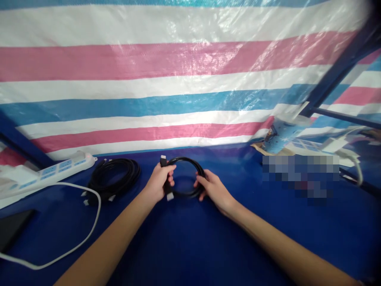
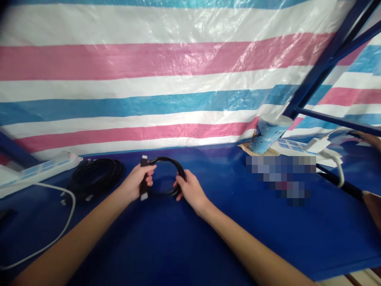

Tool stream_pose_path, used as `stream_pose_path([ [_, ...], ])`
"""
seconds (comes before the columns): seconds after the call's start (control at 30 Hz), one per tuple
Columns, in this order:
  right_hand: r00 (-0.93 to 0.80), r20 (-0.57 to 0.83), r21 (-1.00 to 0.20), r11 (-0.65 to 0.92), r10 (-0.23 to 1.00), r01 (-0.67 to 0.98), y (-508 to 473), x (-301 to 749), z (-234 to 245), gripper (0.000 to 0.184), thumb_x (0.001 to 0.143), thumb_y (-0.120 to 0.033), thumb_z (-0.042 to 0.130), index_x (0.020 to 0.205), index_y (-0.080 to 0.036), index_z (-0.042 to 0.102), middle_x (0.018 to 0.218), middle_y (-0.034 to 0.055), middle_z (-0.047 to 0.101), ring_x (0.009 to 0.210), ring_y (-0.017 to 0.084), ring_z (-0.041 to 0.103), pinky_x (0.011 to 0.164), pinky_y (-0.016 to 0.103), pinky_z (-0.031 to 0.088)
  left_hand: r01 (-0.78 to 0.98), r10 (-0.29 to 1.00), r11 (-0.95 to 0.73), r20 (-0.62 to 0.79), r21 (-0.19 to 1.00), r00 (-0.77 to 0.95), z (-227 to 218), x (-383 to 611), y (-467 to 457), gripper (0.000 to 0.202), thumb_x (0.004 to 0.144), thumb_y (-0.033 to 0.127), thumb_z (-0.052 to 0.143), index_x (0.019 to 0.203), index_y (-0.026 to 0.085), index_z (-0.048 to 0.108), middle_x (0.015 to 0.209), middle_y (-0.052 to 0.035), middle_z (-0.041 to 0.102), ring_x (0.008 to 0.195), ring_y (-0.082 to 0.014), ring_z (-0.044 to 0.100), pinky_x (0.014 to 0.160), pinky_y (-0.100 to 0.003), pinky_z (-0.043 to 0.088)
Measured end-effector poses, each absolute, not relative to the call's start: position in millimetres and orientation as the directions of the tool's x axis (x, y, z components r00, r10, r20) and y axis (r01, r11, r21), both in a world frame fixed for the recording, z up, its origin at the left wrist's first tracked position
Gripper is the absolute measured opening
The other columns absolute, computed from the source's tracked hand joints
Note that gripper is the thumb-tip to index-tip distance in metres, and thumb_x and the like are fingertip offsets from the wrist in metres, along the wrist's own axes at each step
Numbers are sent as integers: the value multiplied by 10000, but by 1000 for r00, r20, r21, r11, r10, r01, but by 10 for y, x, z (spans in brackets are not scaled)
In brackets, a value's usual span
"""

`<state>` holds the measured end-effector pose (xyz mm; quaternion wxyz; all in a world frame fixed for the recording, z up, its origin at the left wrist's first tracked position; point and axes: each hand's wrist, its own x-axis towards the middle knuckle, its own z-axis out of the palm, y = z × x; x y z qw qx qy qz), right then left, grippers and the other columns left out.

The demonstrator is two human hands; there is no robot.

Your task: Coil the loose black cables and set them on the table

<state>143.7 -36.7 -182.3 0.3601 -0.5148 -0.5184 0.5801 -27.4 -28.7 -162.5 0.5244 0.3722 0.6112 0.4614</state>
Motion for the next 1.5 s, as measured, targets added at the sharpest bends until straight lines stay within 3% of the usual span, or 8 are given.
stream_pose_path([
  [0.17, -130, -117, -951, -74, 985, 300, 201, 1301, -1903, 328, 924, -354, 521, 1148, -117, 555, 1058, 76, 592, 899, 140, 598, 781, 322, 534, 239, 926, 199, -102, 950, -363, -1810, -335, 41, 400, 886, 344, 551, 1232, 149, 497, 1115, -86, 585, 912, -162, 604, 788, -353, 539],
  [0.4, -92, 203, -822, 221, 975, 524, 80, 1272, -2054, 352, 913, -335, 538, 1211, -148, 544, 1249, 102, 526, 1131, 207, 527, 972, 440, 452, 634, 936, 201, 44, 747, -349, -1872, -416, -139, 602, 935, 463, 367, 1425, 114, 331, 1361, -188, 491, 1303, -280, 433, 1085, -508, 314],
  [0.5, -76, 312, -734, 292, 947, 613, 13, 1281, -2101, 386, 904, -328, 550, 1249, -158, 521, 1339, 111, 456, 1228, 243, 454, 1028, 489, 393, 765, 947, 169, 113, 622, -300, -1852, -427, -262, 612, 940, 432, 296, 1411, 48, 364, 1339, -224, 514, 1318, -313, 415, 1071, -487, 315],
  [0.67, -254, 488, -546, 519, 835, 658, -192, 1286, -1940, 266, 885, -207, 520, 1133, -139, 587, 1325, 118, 472, 1270, 244, 410, 1051, 461, 364, 901, 951, 37, 261, 432, -165, -1711, -749, -483, 462, 910, 378, 343, 1262, 182, 570, 1317, -68, 566, 1296, -211, 433, 1122, -335, 280],
  [0.77, -351, 527, -457, 606, 774, 651, -371, 1247, -1791, 235, 878, -153, 451, 1042, -161, 619, 1256, 111, 534, 1219, 224, 466, 1032, 453, 359, 926, 920, 143, 297, 349, -254, -1601, -1077, -564, 583, 867, 413, 406, 1381, 140, 425, 1340, -136, 520, 1269, -315, 441, 1088, -468, 302],
  [0.9, -356, 529, -411, 600, 770, 687, -472, 1210, -1717, 216, 886, -149, 423, 979, -177, 616, 1178, 92, 585, 1148, 231, 519, 1046, 574, 243, 927, 938, 326, 64, 184, -342, -1545, -1355, -583, 658, 799, 550, 451, 1344, 182, 451, 1377, -159, 470, 1142, -421, 530, 921, -541, 430],
  [1.23, -393, 481, -323, 575, 783, 751, -270, 1377, -1673, 194, 883, -133, 432, 900, -151, 624, 958, 68, 650, 1016, 204, 559, 1072, 526, 196, 857, 873, 487, -80, 170, -480, -1543, -1503, -531, 822, 774, 723, 322, 1330, 133, 458, 1164, -234, 617, 1061, -441, 576, 870, -491, 435],
  [1.5, -382, 482, -329, 567, 788, 755, -232, 1422, -1669, 203, 881, -138, 429, 901, -146, 632, 944, 70, 657, 994, 206, 557, 1059, 503, 213, 810, 816, 575, -8, 120, -578, -1335, -1410, -611, 559, 861, 485, 303, 1273, 147, 471, 1151, -182, 618, 1042, -386, 591, 803, -406, 444],
])
